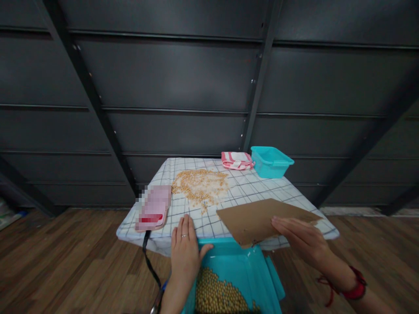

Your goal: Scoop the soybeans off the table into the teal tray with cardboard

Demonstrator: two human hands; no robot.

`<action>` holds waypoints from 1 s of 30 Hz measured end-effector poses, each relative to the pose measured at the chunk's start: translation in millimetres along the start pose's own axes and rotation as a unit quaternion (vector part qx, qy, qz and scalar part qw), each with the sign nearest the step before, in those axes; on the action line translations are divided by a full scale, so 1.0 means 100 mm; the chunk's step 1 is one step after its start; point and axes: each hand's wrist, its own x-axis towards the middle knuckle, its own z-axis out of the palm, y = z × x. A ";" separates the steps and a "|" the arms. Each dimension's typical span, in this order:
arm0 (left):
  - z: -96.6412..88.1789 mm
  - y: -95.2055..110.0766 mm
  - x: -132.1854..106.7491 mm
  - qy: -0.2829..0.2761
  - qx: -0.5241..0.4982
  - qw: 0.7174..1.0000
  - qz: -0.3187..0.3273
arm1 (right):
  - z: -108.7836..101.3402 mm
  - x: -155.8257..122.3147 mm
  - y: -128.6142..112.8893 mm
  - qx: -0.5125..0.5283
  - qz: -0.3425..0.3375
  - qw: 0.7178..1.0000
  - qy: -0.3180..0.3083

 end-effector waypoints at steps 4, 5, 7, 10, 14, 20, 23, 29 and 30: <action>-0.01 0.00 0.01 0.008 0.009 1.000 0.006 | -0.03 0.01 -0.02 0.012 -0.014 1.000 0.004; -0.01 0.00 0.01 0.010 0.013 1.000 0.007 | -0.05 0.01 -0.02 0.009 -0.016 1.000 0.005; -0.02 0.00 0.02 0.016 0.021 1.000 0.012 | -0.08 0.02 0.00 -0.001 -0.016 1.000 0.007; -0.04 -0.01 0.03 0.019 0.032 0.999 0.023 | -0.10 0.06 0.03 -0.020 -0.010 1.000 0.013; -0.06 0.00 0.02 0.000 0.033 0.999 0.013 | -0.13 0.16 0.05 -0.038 -0.023 0.999 0.016; -0.05 0.01 0.02 -0.021 0.009 1.000 -0.012 | -0.15 0.10 0.04 -0.028 -0.032 0.999 0.004; -0.05 0.01 0.02 -0.017 0.006 1.000 -0.013 | -0.14 0.02 0.03 -0.018 -0.037 0.999 0.007; -0.03 -0.01 0.01 -0.005 0.009 1.000 -0.005 | -0.15 0.07 0.05 -0.035 -0.023 0.999 0.013; -0.03 -0.01 0.01 -0.006 0.006 1.000 -0.007 | -0.16 0.09 0.05 -0.039 -0.023 0.999 0.017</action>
